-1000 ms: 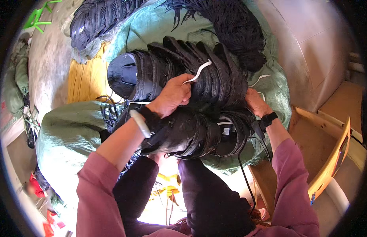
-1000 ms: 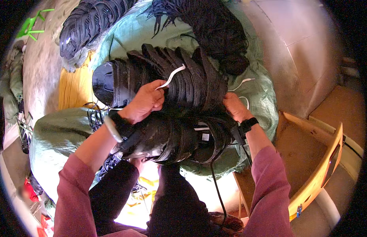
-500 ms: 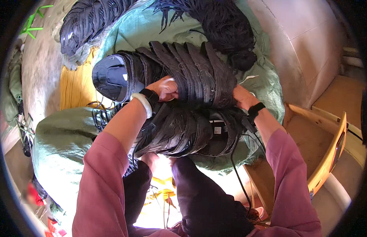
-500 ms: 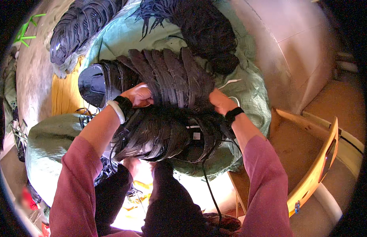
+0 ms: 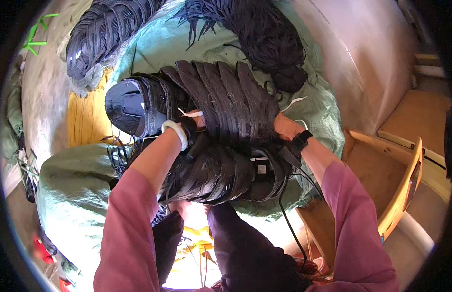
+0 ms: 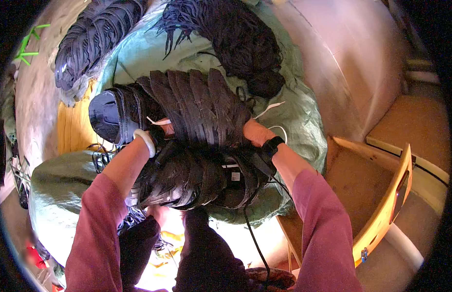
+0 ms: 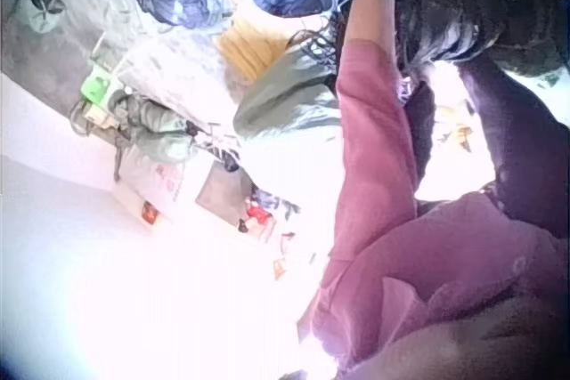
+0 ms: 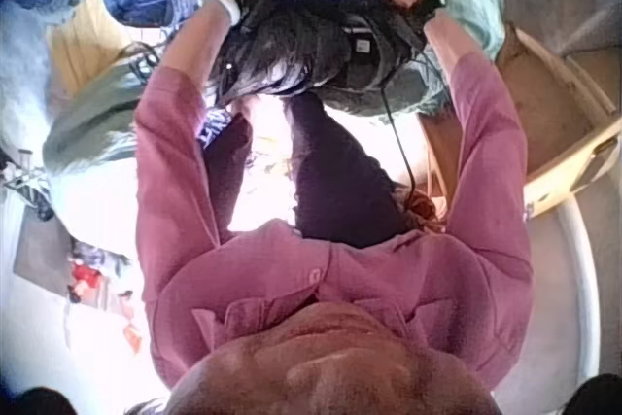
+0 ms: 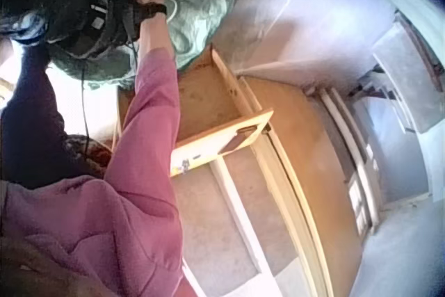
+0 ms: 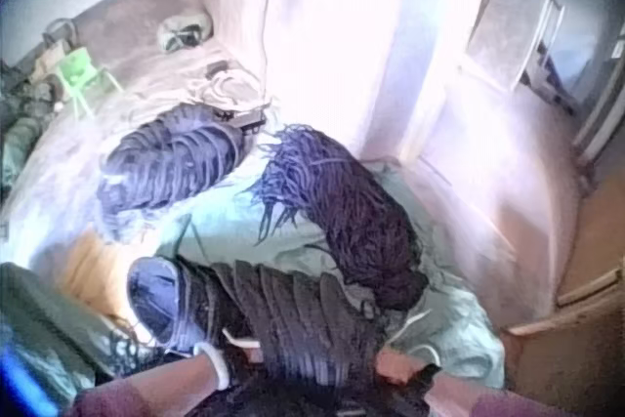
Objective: Bundling stacks of shoe soles together using long white laces.
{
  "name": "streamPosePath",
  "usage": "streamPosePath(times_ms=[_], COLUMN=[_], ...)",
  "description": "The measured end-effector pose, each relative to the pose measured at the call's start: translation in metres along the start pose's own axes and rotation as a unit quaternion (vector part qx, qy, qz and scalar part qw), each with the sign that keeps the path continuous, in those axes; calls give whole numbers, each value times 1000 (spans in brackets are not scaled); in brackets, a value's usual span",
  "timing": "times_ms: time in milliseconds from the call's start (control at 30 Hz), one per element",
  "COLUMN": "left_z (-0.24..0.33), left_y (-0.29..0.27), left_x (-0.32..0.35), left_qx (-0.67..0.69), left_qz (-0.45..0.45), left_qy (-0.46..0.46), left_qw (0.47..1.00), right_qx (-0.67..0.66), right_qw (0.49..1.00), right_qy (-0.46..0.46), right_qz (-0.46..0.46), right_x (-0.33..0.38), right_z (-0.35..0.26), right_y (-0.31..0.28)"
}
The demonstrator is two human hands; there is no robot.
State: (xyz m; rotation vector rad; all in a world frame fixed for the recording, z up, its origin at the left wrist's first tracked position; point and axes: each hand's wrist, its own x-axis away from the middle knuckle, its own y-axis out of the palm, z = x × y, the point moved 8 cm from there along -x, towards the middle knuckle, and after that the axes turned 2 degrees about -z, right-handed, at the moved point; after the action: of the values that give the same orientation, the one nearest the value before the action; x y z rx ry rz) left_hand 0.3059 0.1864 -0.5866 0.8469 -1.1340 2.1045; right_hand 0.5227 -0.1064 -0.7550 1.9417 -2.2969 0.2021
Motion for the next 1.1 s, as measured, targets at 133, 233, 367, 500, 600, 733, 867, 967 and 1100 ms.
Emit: streamPosePath(times_ms=[133,233,367,500,600,733,867,967,1100], left_z=[-21,-37,10,7,-36,-47,-33,-30,-23], left_y=[25,22,-20,-14,24,40,27,25,18], left_x=[29,39,57,70,47,32,20,25,19], left_qx=[-111,-200,-232,-260,-257,-224,-180,-149,-105], left_qz=[-51,-88,-45,-118,-112,-115,-107,-101,-94], left_qy=[-127,-219,-153,-209,-211,-208,-196,-184,-164], left_qw=[984,951,960,935,936,945,958,966,976], right_qx=[49,86,128,170,199,245,284,296,307], right_qw=[999,996,991,983,977,964,951,948,947], right_qy=[-8,-17,-24,-35,-48,-48,-59,-58,-45], right_qz=[8,23,42,59,65,90,105,105,85], right_x=[1,-13,-19,-13,-17,-11,-26,-35,-31], right_z=[-36,-63,-90,-124,-151,-182,-216,-225,-227], right_y=[10,22,31,31,32,25,46,44,34])
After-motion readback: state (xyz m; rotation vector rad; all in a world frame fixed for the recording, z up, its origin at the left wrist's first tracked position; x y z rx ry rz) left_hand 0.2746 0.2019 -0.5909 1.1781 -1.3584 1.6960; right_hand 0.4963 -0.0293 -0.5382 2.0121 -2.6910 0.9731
